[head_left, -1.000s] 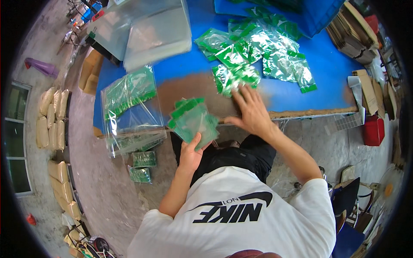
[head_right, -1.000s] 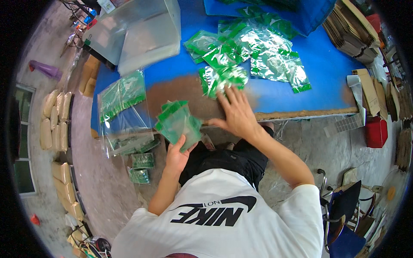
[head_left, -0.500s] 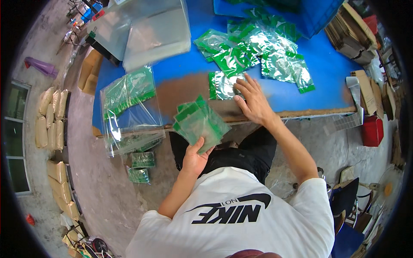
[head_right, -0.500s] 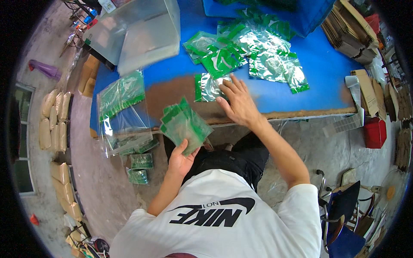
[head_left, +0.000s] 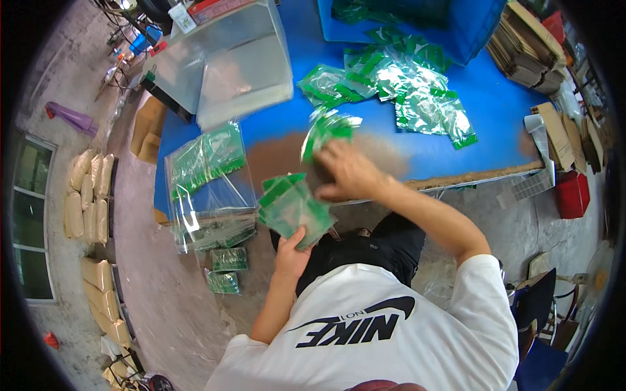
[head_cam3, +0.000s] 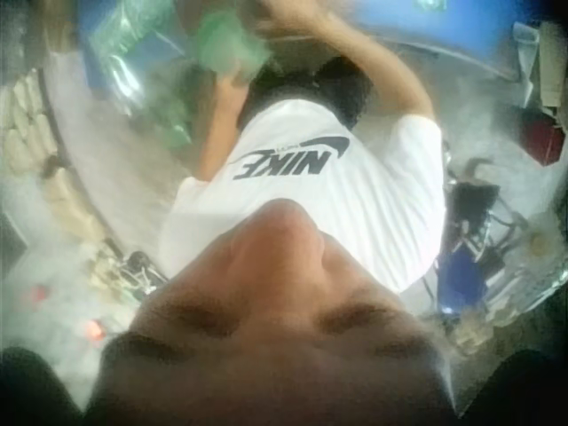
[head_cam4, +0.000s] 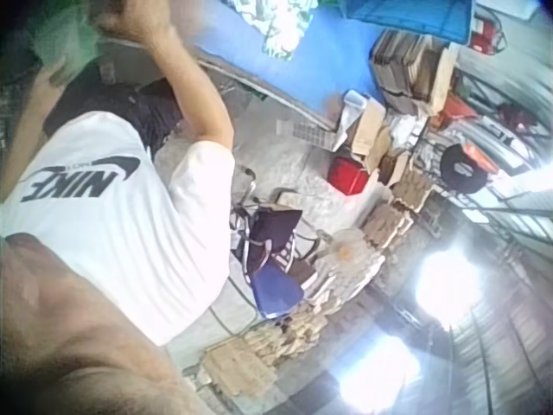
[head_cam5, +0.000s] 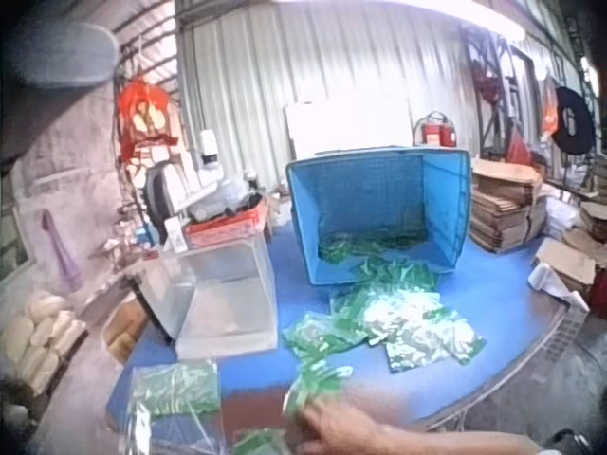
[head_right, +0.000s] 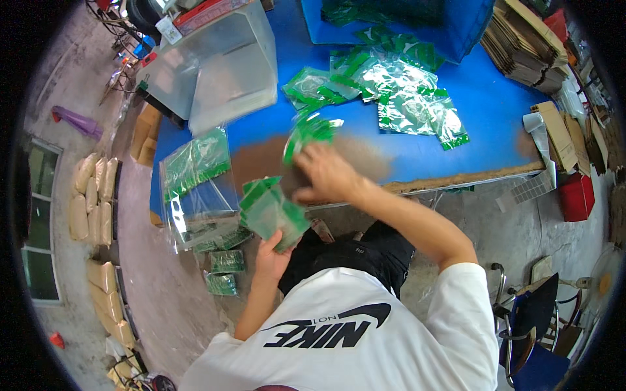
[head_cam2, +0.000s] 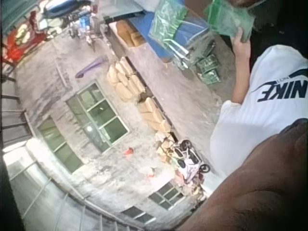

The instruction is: The recorder counts and stacks small green sachets and places them into larger clear plastic bags on a work table.

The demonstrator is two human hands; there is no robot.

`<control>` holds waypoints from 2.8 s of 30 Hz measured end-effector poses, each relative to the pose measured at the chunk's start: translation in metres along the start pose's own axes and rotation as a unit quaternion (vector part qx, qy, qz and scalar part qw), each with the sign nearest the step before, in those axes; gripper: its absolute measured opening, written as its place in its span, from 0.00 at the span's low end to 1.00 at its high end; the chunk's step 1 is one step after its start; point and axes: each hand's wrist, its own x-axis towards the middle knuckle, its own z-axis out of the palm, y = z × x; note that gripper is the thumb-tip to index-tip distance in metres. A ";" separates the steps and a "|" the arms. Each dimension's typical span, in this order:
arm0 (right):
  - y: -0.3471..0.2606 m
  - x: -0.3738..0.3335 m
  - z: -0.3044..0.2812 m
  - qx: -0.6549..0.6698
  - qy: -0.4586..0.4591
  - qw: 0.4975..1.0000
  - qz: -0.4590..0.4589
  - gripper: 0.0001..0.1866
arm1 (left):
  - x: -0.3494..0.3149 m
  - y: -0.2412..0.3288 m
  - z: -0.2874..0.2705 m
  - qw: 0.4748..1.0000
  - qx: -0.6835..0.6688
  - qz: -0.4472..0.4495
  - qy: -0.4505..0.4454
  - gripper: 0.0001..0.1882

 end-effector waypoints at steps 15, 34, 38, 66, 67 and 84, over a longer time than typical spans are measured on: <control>0.094 -0.085 -0.073 -0.066 0.269 0.939 0.204 0.29 | 0.004 -0.012 0.023 0.999 -0.002 -0.026 -0.040 0.27; 0.020 -0.096 -0.026 0.057 0.128 0.988 0.058 0.17 | 0.018 -0.030 0.031 0.991 -0.093 -0.089 -0.025 0.27; 0.010 -0.089 -0.055 0.006 -0.029 0.979 0.203 0.21 | 0.010 -0.023 0.022 0.991 -0.092 -0.095 -0.017 0.28; 0.017 -0.143 -0.050 -0.072 0.043 0.979 0.185 0.39 | 0.009 -0.011 0.009 0.987 -0.029 -0.134 -0.087 0.27; 0.017 -0.144 -0.040 0.028 0.106 0.991 0.077 0.31 | 0.009 -0.012 0.012 0.987 -0.030 -0.136 -0.082 0.27; 0.017 -0.107 -0.056 0.027 0.021 0.994 0.105 0.12 | 0.032 -0.048 0.024 0.971 -0.089 -0.191 -0.110 0.27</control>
